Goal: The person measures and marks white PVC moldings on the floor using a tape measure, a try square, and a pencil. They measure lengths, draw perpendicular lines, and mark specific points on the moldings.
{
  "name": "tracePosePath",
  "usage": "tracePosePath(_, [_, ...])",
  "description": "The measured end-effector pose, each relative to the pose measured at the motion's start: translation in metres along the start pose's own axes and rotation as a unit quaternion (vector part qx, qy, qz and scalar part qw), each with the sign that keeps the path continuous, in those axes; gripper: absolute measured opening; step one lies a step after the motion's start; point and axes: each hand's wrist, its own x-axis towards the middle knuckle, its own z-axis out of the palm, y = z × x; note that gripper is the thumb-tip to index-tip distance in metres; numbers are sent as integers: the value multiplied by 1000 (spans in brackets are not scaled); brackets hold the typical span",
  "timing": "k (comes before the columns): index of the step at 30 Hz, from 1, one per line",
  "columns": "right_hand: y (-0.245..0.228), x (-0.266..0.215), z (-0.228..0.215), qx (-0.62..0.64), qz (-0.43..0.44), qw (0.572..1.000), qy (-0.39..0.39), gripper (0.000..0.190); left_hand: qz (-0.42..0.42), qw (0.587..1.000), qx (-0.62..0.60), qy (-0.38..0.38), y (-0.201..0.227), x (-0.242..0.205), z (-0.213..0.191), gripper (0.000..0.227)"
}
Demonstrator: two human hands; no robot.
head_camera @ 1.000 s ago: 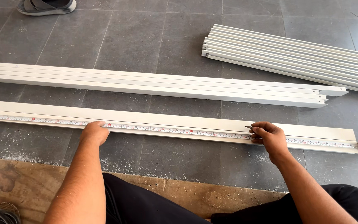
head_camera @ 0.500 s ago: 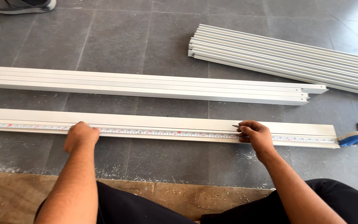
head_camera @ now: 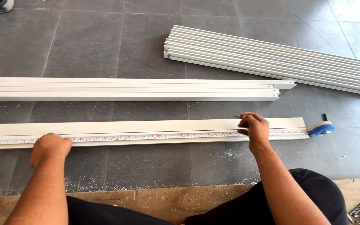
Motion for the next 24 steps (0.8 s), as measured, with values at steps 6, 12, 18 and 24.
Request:
tracePosePath(6, [-20,10,-40,62,5,994,89,24,-1,1000,16,-1,0,6,5,47])
tracePosePath(12, [-18,9,-42,86,31,992,92,27,-5,999,37,-9,-1,12,10,48])
tracePosePath(18, [-12,8,-38,82,52,992,76,28,-8,1000,22,0,-5,18,15,50])
tracePosePath(24, [-35,19,-63,48,-9,998,37,29,-8,999,34,-2,-7,26,23,48])
